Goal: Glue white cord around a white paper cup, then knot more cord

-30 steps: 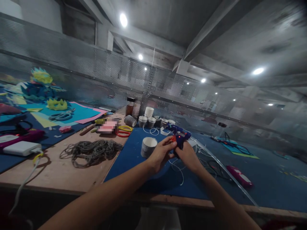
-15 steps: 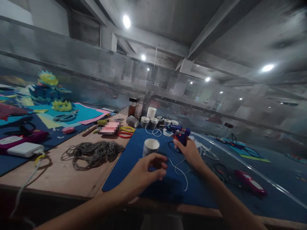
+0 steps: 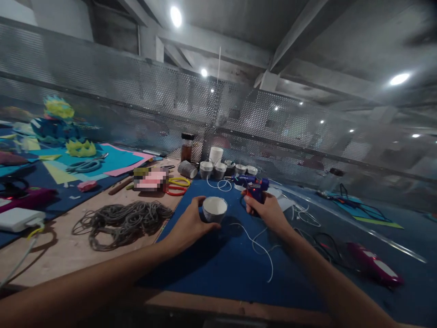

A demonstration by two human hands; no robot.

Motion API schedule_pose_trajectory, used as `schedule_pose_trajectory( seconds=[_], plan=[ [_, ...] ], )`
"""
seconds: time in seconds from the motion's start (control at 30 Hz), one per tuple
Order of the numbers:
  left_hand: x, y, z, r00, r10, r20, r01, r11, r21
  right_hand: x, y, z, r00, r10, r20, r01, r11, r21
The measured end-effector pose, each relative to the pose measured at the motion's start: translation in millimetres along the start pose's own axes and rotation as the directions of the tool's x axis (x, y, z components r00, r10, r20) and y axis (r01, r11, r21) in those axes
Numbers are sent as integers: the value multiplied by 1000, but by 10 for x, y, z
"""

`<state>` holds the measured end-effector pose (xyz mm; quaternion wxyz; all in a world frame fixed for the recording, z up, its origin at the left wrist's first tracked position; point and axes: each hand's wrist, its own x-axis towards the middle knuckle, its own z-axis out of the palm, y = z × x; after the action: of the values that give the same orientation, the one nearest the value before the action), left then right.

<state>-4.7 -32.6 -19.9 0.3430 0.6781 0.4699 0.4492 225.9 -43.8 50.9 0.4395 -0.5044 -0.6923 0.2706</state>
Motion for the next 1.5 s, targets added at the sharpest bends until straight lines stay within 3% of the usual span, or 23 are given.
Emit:
schedule_pose_trajectory(
  seconds=[0.07, 0.33, 0.47, 0.7, 0.9, 1.27, 1.5],
  plan=[
    [55, 2, 3, 998, -18, 57, 19, 1000, -15, 3, 29, -10, 1000, -14, 6, 14, 1000, -26],
    [212, 135, -143, 976, 116, 182, -111, 993, -41, -60, 140, -81, 1000, 25, -3, -25, 991, -130],
    [253, 124, -202, 980, 129, 149, -132, 991, 12, -81, 226, -77, 998, 50, -45, -57, 984, -171],
    [278, 56, -256, 990, 85, 111, -78, 995, -64, -119, 249, -14, 999, -7, -43, -5, 965, -263],
    [271, 67, -285, 986, 111, 122, -99, 990, -99, -124, 244, -6, 997, -64, -44, 47, 945, -323],
    [285, 66, -324, 984, 105, 143, -94, 992, -79, -123, 353, -13, 998, -51, -45, 29, 922, -385],
    [275, 73, -330, 983, 82, 164, -66, 993, -102, -120, 370, -1, 994, -103, -48, 80, 935, -346]
  ],
)
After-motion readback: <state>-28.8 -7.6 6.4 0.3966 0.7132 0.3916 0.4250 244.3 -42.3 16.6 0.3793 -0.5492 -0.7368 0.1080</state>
